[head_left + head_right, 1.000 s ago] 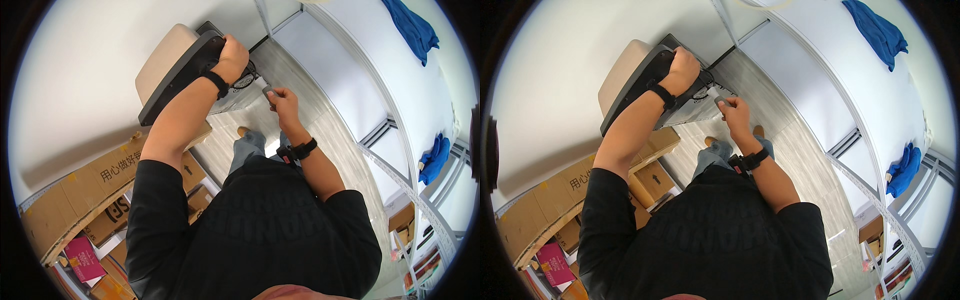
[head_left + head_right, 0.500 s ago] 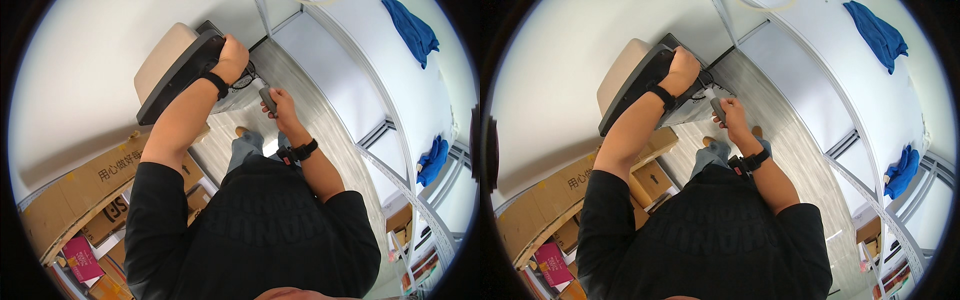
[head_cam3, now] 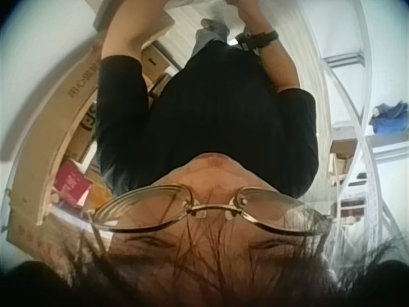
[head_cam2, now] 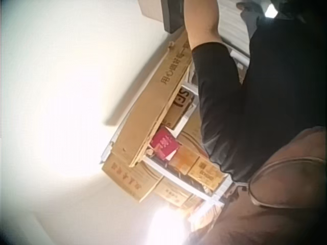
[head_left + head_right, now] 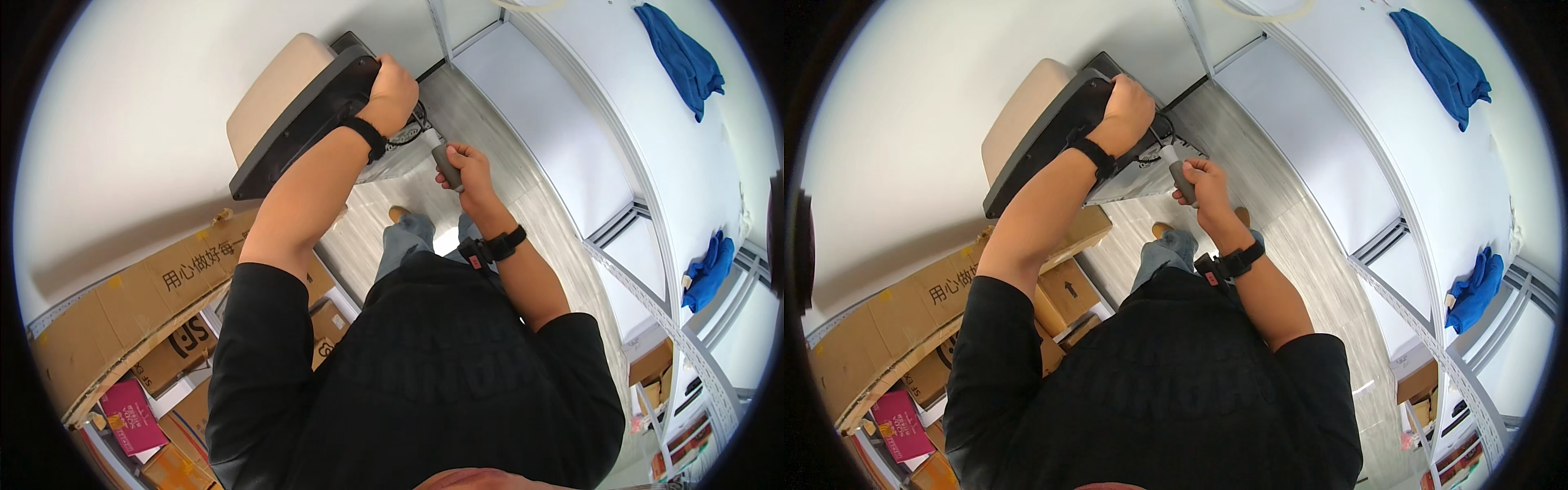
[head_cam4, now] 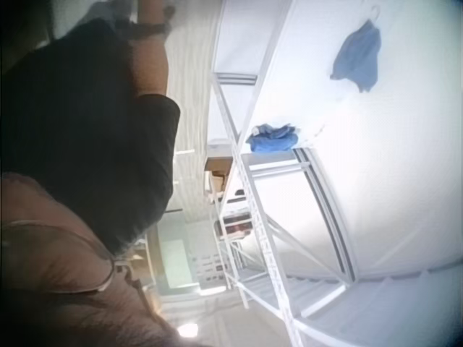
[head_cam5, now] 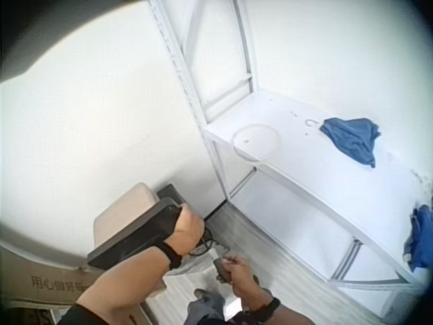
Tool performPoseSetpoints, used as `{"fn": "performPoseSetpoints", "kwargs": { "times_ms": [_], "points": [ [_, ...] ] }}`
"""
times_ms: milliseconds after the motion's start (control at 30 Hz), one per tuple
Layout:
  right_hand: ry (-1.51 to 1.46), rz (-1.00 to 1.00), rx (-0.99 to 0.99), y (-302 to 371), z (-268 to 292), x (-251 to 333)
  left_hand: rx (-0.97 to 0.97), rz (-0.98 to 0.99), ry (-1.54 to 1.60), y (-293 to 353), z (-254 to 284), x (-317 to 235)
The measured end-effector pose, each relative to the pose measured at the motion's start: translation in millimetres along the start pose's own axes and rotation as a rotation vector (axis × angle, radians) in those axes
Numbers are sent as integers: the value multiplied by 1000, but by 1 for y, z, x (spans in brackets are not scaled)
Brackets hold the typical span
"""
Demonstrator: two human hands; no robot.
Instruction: The person mounts a beige and black electronic device onto a white wall shelf using a screwdriver to secure multiple screws. They then wipe the device with a blue cloth and continue tightening screws on the back panel.
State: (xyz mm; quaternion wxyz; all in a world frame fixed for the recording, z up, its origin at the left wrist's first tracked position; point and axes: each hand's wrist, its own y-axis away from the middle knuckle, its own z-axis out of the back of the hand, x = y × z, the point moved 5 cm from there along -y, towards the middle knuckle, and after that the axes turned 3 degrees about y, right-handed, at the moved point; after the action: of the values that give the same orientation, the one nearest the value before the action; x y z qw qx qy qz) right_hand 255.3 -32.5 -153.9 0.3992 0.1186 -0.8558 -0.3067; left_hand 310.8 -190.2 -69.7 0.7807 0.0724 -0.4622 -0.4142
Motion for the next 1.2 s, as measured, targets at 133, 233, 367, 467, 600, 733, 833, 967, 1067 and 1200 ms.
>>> {"fn": "performPoseSetpoints", "kwargs": {
  "times_ms": [133,233,367,467,600,733,833,967,1067,1200],
  "points": [
    [-5,-44,81,2,-1,4,13,-2,-9,1,1,0],
    [225,57,31,3,-3,7,16,2,-5,1,1,0],
    [341,184,-46,2,-6,5,-17,-16,-15,2,2,-1],
    [173,77,-36,-1,-3,2,-21,-8,-4,2,3,0],
    [32,-70,97,-3,-7,0,-22,1,1,3,8,3],
    [11,-115,127,-6,-3,3,-7,23,-12,2,6,0],
    [111,-33,135,-7,-2,5,1,14,8,-1,2,1],
    [136,29,98,-8,0,6,3,35,14,-2,3,1],
    [114,30,130,-10,5,4,9,38,27,-1,4,2],
    [107,53,136,-12,8,1,20,39,26,-2,5,2]
  ]
}}
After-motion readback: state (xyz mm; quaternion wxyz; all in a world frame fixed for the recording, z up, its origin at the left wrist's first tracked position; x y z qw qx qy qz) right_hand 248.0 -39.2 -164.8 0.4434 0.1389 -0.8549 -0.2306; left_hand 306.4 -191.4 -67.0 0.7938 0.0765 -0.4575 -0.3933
